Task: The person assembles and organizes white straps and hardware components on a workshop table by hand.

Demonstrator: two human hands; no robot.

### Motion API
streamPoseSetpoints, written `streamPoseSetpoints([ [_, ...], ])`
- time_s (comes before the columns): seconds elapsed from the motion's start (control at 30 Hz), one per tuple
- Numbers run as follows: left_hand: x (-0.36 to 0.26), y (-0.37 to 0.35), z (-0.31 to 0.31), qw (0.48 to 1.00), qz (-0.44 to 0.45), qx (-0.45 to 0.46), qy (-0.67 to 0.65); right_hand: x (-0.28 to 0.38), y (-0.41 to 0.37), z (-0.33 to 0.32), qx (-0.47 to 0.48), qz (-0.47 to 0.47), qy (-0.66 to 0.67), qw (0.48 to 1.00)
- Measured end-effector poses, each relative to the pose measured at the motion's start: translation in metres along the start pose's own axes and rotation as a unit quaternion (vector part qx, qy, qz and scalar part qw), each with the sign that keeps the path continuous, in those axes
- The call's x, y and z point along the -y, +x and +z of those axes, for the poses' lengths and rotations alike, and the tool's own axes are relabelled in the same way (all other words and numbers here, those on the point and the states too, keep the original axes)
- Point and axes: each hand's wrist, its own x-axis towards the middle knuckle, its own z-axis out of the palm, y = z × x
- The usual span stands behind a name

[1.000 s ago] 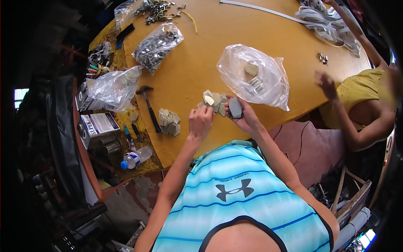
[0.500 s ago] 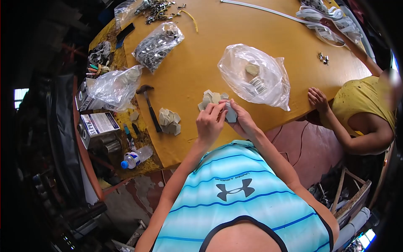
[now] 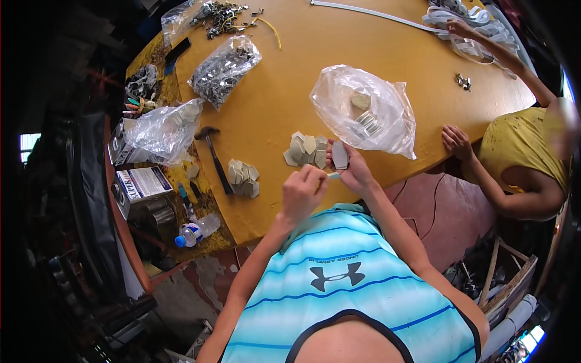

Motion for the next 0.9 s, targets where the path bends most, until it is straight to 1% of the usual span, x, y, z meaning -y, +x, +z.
streamPoseSetpoints([
  [0.03, 0.005, 0.003, -0.001, 0.999, -0.011, -0.033, 0.020, 0.004, -0.002, 0.002, -0.013, -0.005, -0.002, 1.000],
  [0.07, 0.012, 0.006, -0.002, 0.999, -0.012, -0.033, 0.020, 0.005, -0.004, 0.003, -0.027, -0.009, -0.003, 1.000],
  [0.13, 0.028, 0.008, 0.002, 0.992, -0.019, -0.053, 0.114, 0.008, -0.010, 0.009, -0.025, -0.008, -0.024, 0.999],
  [0.17, 0.040, 0.005, 0.010, 0.991, -0.019, -0.030, 0.129, 0.008, -0.011, 0.011, -0.020, -0.007, -0.046, 0.999],
  [0.2, 0.043, 0.001, 0.014, 0.991, -0.022, -0.033, 0.130, 0.007, -0.011, 0.011, -0.019, -0.004, -0.049, 0.999],
  [0.27, 0.048, -0.006, 0.023, 0.995, -0.050, 0.020, 0.090, 0.005, -0.009, 0.011, -0.003, 0.019, -0.046, 0.999],
  [0.33, 0.034, -0.006, 0.019, 0.996, -0.063, 0.020, 0.064, 0.000, -0.011, 0.018, 0.002, 0.014, -0.060, 0.998],
  [0.4, 0.018, -0.002, 0.014, 0.988, -0.133, -0.023, -0.070, -0.006, -0.013, 0.027, 0.004, 0.009, -0.071, 0.997],
  [0.53, 0.009, 0.010, 0.009, 0.987, -0.139, -0.042, -0.073, -0.013, -0.019, 0.051, -0.007, 0.022, -0.097, 0.995],
  [0.6, 0.015, 0.009, 0.012, 0.992, -0.110, -0.056, -0.021, -0.017, -0.019, 0.057, -0.016, 0.034, -0.105, 0.994],
  [0.73, 0.018, 0.009, 0.012, 0.993, -0.093, -0.068, 0.005, -0.017, -0.019, 0.057, 0.010, 0.029, -0.130, 0.991],
  [0.8, 0.021, 0.008, 0.011, 0.995, -0.056, -0.067, 0.037, -0.016, -0.019, 0.056, 0.025, 0.023, -0.147, 0.989],
  [0.87, 0.017, 0.011, 0.009, 0.995, -0.045, -0.074, 0.039, -0.018, -0.018, 0.050, 0.021, 0.032, -0.146, 0.988],
  [0.9, 0.018, 0.012, 0.010, 0.996, -0.060, -0.064, 0.017, -0.019, -0.018, 0.048, 0.035, 0.032, -0.143, 0.989],
])
